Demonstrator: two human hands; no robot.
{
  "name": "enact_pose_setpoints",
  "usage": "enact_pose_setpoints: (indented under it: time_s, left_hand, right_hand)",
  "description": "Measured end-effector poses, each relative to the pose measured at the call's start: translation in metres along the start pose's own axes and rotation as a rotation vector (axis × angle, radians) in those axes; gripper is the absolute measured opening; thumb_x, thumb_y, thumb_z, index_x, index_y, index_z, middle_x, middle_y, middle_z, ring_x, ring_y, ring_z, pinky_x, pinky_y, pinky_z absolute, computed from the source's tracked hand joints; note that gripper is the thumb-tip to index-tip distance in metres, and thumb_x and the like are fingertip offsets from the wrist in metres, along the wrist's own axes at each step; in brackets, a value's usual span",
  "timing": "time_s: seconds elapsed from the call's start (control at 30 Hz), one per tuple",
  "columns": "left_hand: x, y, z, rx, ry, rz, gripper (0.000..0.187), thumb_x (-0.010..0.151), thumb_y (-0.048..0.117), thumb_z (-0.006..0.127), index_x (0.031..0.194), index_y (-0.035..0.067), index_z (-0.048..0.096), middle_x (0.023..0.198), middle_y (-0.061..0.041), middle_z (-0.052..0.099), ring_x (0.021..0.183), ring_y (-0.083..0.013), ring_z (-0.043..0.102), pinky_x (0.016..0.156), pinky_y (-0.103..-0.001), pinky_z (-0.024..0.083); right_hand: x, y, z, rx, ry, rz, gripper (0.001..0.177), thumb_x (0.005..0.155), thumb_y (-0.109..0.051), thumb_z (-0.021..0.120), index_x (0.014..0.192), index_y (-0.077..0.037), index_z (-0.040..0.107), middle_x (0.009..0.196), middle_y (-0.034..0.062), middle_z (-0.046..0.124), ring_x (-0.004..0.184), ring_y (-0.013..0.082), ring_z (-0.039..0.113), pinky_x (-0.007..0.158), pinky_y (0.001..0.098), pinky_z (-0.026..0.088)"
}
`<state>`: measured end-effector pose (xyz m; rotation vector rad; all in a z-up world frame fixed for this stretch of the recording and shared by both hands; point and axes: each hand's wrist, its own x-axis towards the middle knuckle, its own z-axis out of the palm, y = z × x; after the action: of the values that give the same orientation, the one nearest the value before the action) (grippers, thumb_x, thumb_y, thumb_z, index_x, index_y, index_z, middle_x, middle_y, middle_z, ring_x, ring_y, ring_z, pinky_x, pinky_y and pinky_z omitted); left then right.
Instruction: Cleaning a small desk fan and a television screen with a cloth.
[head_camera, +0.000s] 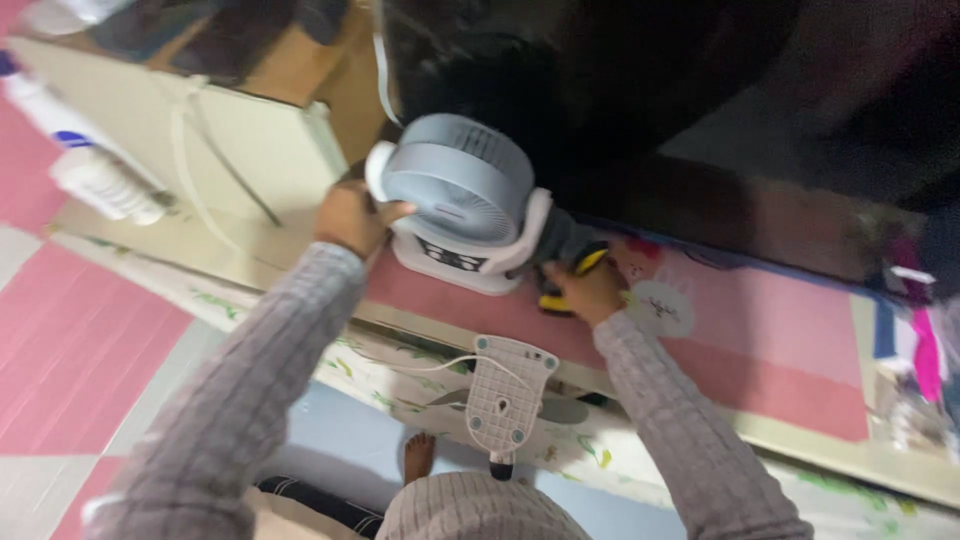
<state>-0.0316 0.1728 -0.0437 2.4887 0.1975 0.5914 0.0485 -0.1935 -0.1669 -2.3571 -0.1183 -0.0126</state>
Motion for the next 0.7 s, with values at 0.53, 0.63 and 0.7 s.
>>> enact_pose_setpoints:
  time_s: [0.53,0.63,0.7]
  left_hand:
    - [-0.052,0.106,0.132,-0.113,-0.859,0.210,0.047,0.096,0.054,0.058,0.101,0.012,0.080,0.097,-0.011,0.075,0.088,-0.0273,0.071,0.085,-0.043,0.054]
    - [-0.040,0.177,0.125,-0.624,-0.660,0.160,0.031,0.097,0.035,0.067,0.090,0.005,0.072,0.080,-0.012,0.075,0.074,-0.0267,0.074,0.071,-0.040,0.059]
    - [-0.036,0.212,0.124,-0.742,-0.444,0.154,0.020,0.093,0.025,0.073,0.096,0.005,0.070,0.083,-0.013,0.070,0.081,-0.0313,0.068,0.073,-0.043,0.055]
  right_hand:
    - [-0.020,0.055,0.026,-0.033,0.074,-0.031,0.088,0.091,-0.051,0.067,0.148,0.010,0.038,0.139,0.0331,0.051,0.127,0.0477,0.050,0.107,0.0501,0.043]
    - [0.007,0.040,0.000,0.711,0.020,0.274,0.061,0.098,-0.041,0.064,0.137,0.005,0.052,0.121,0.0196,0.067,0.112,0.0364,0.063,0.098,0.0456,0.051]
    - [-0.011,-0.002,-0.054,1.482,0.024,0.308,0.036,0.096,-0.030,0.065,0.119,-0.003,0.068,0.116,0.0063,0.074,0.107,0.0230,0.069,0.096,0.0396,0.053]
